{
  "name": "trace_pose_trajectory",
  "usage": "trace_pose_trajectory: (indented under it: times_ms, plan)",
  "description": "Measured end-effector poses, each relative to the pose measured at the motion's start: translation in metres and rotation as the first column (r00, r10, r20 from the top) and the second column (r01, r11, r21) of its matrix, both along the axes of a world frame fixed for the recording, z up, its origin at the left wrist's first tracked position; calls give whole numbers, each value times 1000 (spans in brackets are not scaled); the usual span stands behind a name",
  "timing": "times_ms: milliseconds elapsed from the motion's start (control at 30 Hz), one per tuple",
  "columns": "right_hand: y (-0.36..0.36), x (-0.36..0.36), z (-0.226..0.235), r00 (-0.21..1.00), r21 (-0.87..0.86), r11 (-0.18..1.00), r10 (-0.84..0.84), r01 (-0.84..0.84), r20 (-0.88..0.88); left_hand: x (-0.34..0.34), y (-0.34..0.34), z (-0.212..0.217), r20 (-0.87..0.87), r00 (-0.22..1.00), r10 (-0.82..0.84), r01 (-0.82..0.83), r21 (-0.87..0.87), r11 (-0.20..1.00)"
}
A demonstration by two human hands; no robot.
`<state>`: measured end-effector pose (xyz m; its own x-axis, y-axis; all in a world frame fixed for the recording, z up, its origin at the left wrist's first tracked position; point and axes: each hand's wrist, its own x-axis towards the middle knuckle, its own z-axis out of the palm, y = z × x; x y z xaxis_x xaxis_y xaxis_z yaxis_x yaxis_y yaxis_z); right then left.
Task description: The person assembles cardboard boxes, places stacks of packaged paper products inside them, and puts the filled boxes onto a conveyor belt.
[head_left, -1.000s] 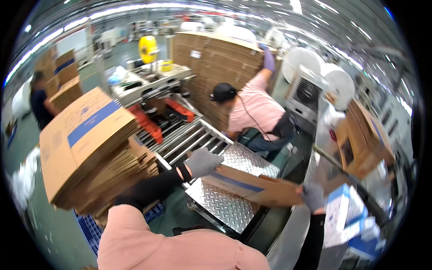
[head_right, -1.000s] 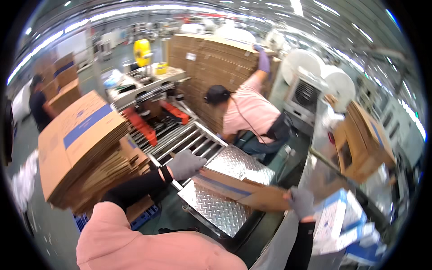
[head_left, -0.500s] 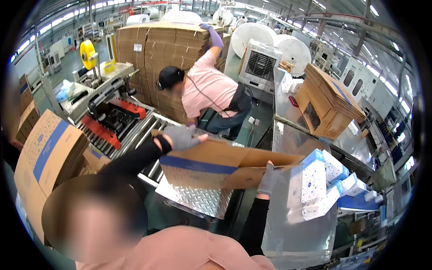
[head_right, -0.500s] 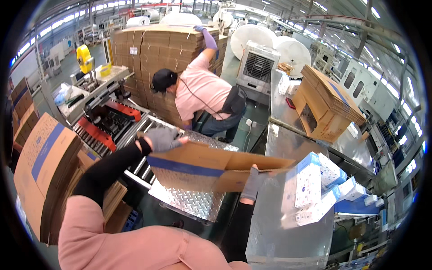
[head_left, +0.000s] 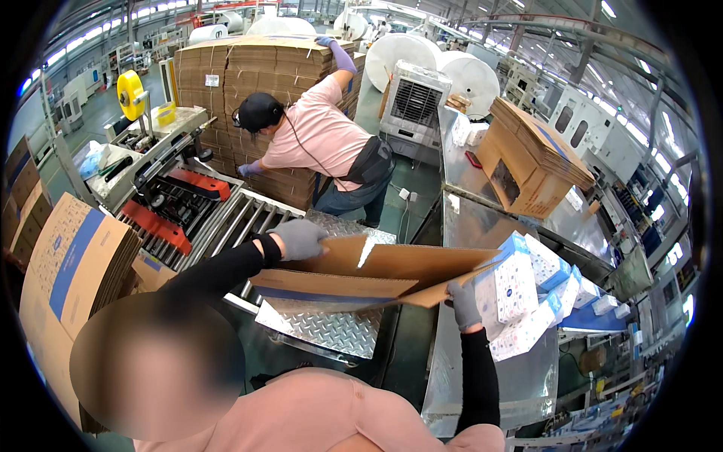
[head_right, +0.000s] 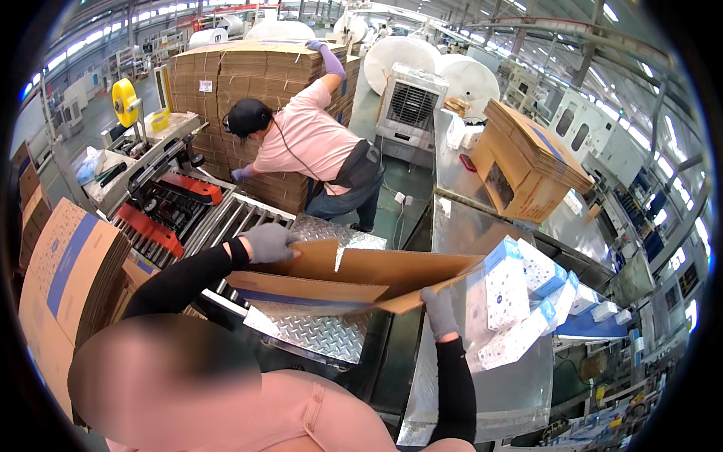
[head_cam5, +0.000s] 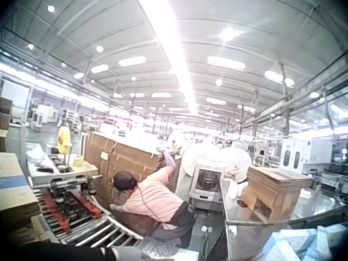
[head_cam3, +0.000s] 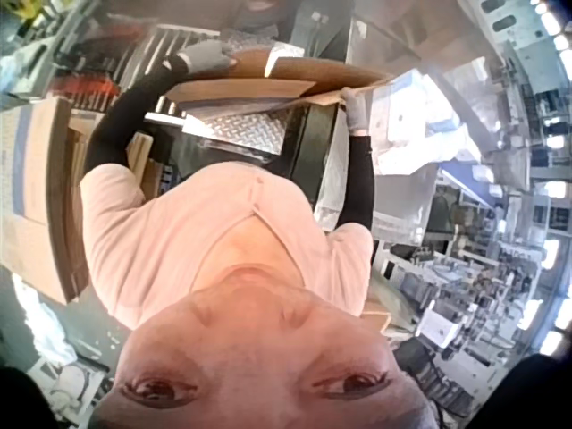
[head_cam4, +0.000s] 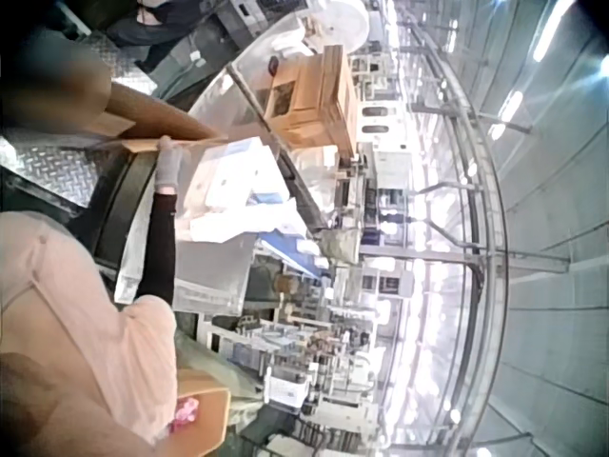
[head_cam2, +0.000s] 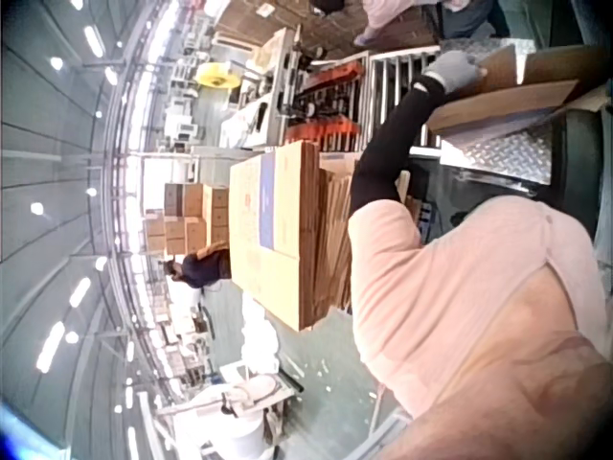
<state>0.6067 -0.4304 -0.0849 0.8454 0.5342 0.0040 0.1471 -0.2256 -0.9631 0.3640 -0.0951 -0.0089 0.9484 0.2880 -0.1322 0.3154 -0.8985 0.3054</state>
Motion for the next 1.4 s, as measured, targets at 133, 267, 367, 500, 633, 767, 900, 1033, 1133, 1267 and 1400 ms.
trace_pose_trajectory:
  times_ms: [133, 267, 367, 500, 633, 767, 900, 1033, 1133, 1267, 1400]
  plan:
    - [-38, -37, 69, 965, 28, 965, 258, -259, 54, -7, 43, 39, 256, 957, 135, -132, -29, 991]
    - [-45, -61, -2, 576, -794, 529, 763, -299, 291, 49, -46, 12, 127, 991, -49, 3, 341, 940]
    - [-6, -69, -20, 526, -922, 349, 822, -166, 216, 59, -133, -34, -80, 946, -314, 322, 350, 880]
    - [-58, -78, 13, 170, -483, 224, 973, -847, 154, 103, -159, -153, -241, 969, -55, 226, 770, 597]
    - [-41, -72, 11, 315, -828, 301, 936, -473, 160, 113, -147, -97, -164, 902, -398, 429, 263, 864]
    - [-24, -38, -71, 187, -777, 628, 759, 42, 624, 129, -130, 3, 481, 756, -445, 312, 333, 890]
    - [-45, -34, -151, 751, -380, 849, -30, 367, 660, 89, -97, -15, 87, 896, -436, 426, 113, 898]
    - [-9, -70, -149, 858, 425, 905, 225, -8, -462, 4, -29, -108, 272, 884, -380, 233, 448, 863]
    - [37, -102, -174, 616, 470, 855, 254, 218, -746, -14, 47, -103, 268, 953, -142, 91, 193, 977]
    - [60, -130, -324, 649, 73, 978, -73, 195, -757, -109, 190, -206, 220, 935, 280, -313, 135, 940]
    - [29, -116, -253, 677, 357, 921, 163, 156, -717, -187, 194, -204, -262, 719, 644, -77, -951, -301]
